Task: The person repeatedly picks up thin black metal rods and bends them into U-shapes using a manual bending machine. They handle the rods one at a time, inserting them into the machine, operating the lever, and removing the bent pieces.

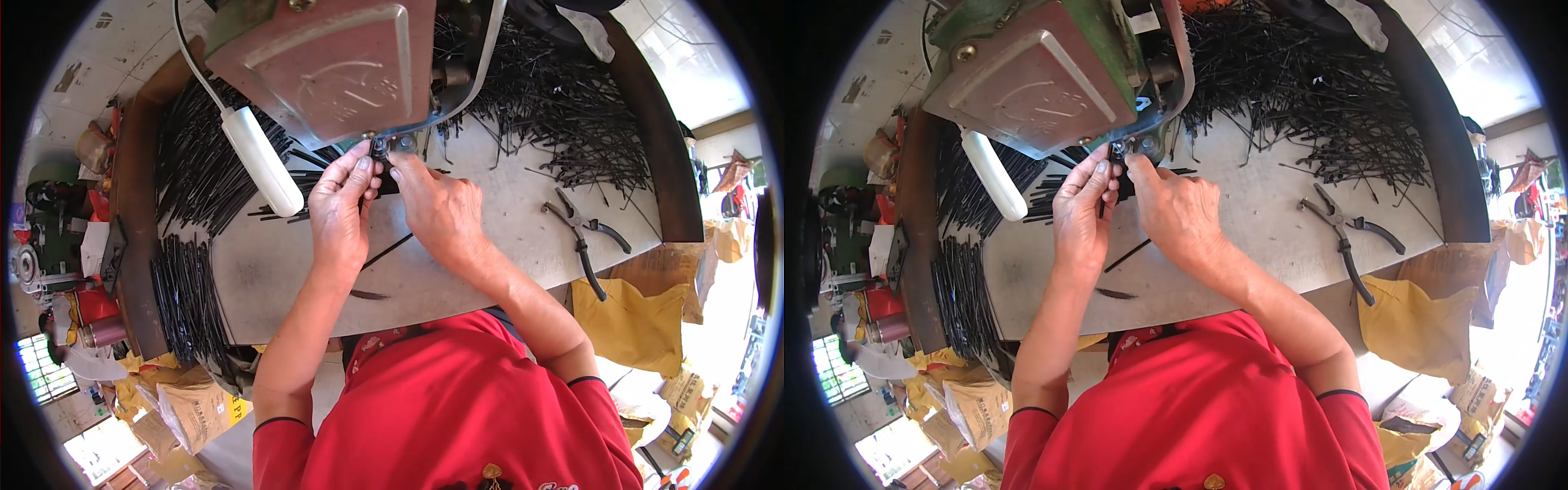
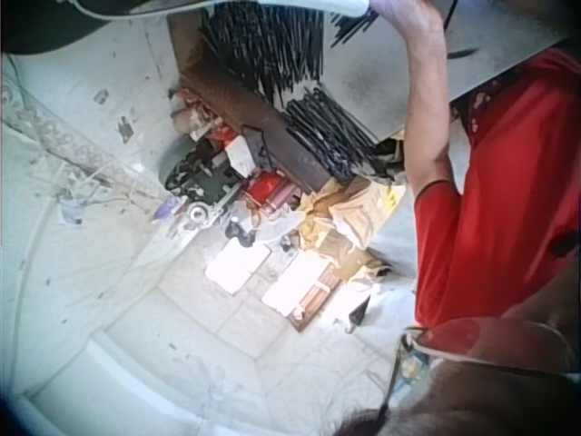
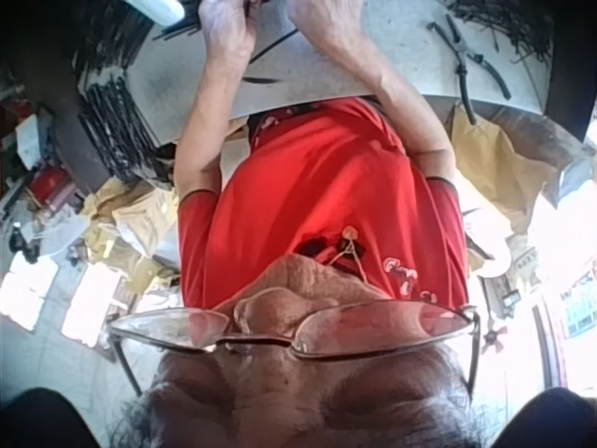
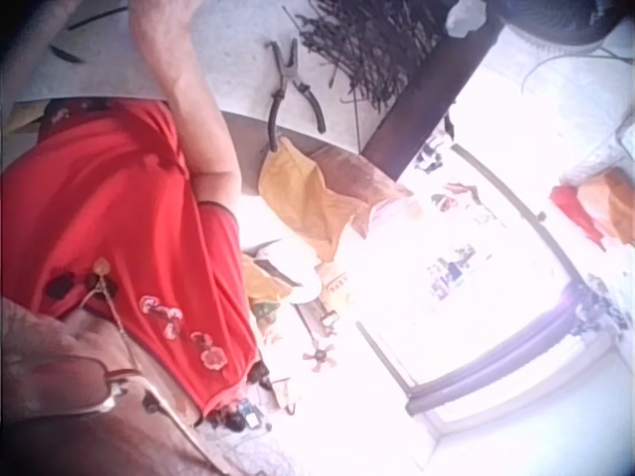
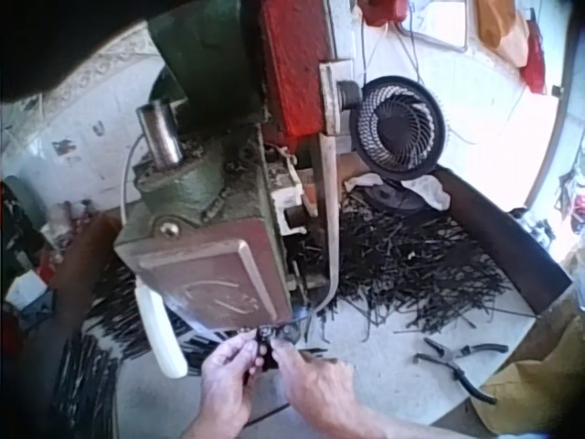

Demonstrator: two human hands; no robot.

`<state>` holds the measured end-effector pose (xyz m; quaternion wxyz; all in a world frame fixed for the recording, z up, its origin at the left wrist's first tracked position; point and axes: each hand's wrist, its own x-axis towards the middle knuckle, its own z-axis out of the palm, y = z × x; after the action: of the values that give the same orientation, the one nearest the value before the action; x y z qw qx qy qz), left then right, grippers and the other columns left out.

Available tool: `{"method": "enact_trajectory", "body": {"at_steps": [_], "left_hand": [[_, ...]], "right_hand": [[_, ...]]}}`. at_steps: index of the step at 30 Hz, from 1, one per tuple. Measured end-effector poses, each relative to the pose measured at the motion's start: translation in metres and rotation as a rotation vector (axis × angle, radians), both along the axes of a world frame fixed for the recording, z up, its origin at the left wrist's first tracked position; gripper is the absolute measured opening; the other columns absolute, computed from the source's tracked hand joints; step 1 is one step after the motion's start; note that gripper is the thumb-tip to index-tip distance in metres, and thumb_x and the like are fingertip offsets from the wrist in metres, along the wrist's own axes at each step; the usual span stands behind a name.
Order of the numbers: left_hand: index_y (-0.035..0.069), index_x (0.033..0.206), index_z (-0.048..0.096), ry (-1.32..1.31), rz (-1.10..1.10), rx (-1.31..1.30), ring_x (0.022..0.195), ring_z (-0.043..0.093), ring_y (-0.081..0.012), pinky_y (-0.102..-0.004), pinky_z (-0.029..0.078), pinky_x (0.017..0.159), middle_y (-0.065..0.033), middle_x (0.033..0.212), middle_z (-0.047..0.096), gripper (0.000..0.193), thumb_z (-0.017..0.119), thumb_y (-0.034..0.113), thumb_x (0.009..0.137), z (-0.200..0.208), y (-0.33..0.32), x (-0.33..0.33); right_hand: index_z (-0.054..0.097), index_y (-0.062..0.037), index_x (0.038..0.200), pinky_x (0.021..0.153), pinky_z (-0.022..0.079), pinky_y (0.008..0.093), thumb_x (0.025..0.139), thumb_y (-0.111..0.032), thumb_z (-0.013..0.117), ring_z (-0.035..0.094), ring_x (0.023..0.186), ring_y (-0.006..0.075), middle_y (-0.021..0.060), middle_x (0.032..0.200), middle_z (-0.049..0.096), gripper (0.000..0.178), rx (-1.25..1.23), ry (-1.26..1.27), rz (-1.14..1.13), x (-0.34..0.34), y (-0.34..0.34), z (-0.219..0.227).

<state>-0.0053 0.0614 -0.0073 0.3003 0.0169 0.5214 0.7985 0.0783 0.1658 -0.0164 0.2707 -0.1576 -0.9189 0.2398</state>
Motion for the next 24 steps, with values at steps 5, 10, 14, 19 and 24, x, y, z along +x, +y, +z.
{"method": "enact_trajectory", "body": {"at_steps": [5, 10, 14, 19, 24], "left_hand": [[0.001, 0.118, 0.059, -0.073, 0.018, -0.021, 0.074, 0.053, -0.0052, -0.0181, 0.044, 0.068, -0.0003, 0.089, 0.063, 0.028, 0.060, 0.007, 0.091, 0.0074, -0.0004, 0.0077], [0.001, 0.116, 0.061, 0.022, 0.002, -0.022, 0.073, 0.053, -0.0045, -0.0172, 0.044, 0.068, 0.0004, 0.087, 0.062, 0.027, 0.061, 0.008, 0.090, -0.0005, 0.0013, 0.0001], [0.001, 0.116, 0.061, -0.056, -0.013, -0.016, 0.072, 0.052, -0.0048, -0.0171, 0.045, 0.068, 0.0005, 0.087, 0.062, 0.027, 0.060, 0.007, 0.090, 0.0035, -0.0013, 0.0010], [0.001, 0.117, 0.060, -0.087, 0.013, 0.028, 0.075, 0.054, -0.0053, -0.0176, 0.045, 0.069, -0.0011, 0.090, 0.062, 0.028, 0.060, 0.005, 0.090, 0.0012, -0.0007, 0.0007], [0.001, 0.117, 0.060, -0.080, 0.007, 0.031, 0.075, 0.054, -0.0052, -0.0176, 0.045, 0.070, -0.0010, 0.090, 0.063, 0.028, 0.060, 0.005, 0.090, 0.0000, -0.0008, 0.0003]], "right_hand": [[0.053, -0.0100, 0.103, 0.043, 0.045, 0.0409, 0.084, -0.011, 0.056, 0.060, 0.049, 0.0303, 0.0085, 0.066, 0.063, 0.019, -0.044, 0.014, -0.007, 0.0022, -0.0027, -0.0026], [0.053, -0.0101, 0.105, 0.042, 0.046, 0.0409, 0.085, -0.012, 0.055, 0.060, 0.049, 0.0305, 0.0085, 0.065, 0.063, 0.020, -0.028, -0.003, -0.013, 0.0013, -0.0021, -0.0049], [0.054, -0.0098, 0.106, 0.042, 0.046, 0.0407, 0.085, -0.011, 0.056, 0.060, 0.049, 0.0302, 0.0084, 0.066, 0.063, 0.021, -0.051, 0.026, -0.011, 0.0015, -0.0056, -0.0077], [0.054, -0.0093, 0.109, 0.042, 0.046, 0.0402, 0.085, -0.011, 0.057, 0.060, 0.049, 0.0293, 0.0081, 0.066, 0.063, 0.025, -0.040, 0.038, -0.011, 0.0036, -0.0059, -0.0078], [0.054, -0.0086, 0.110, 0.043, 0.046, 0.0392, 0.085, -0.011, 0.057, 0.060, 0.049, 0.0287, 0.0081, 0.066, 0.063, 0.025, -0.023, 0.022, 0.001, 0.0023, -0.0043, -0.0048]]}}
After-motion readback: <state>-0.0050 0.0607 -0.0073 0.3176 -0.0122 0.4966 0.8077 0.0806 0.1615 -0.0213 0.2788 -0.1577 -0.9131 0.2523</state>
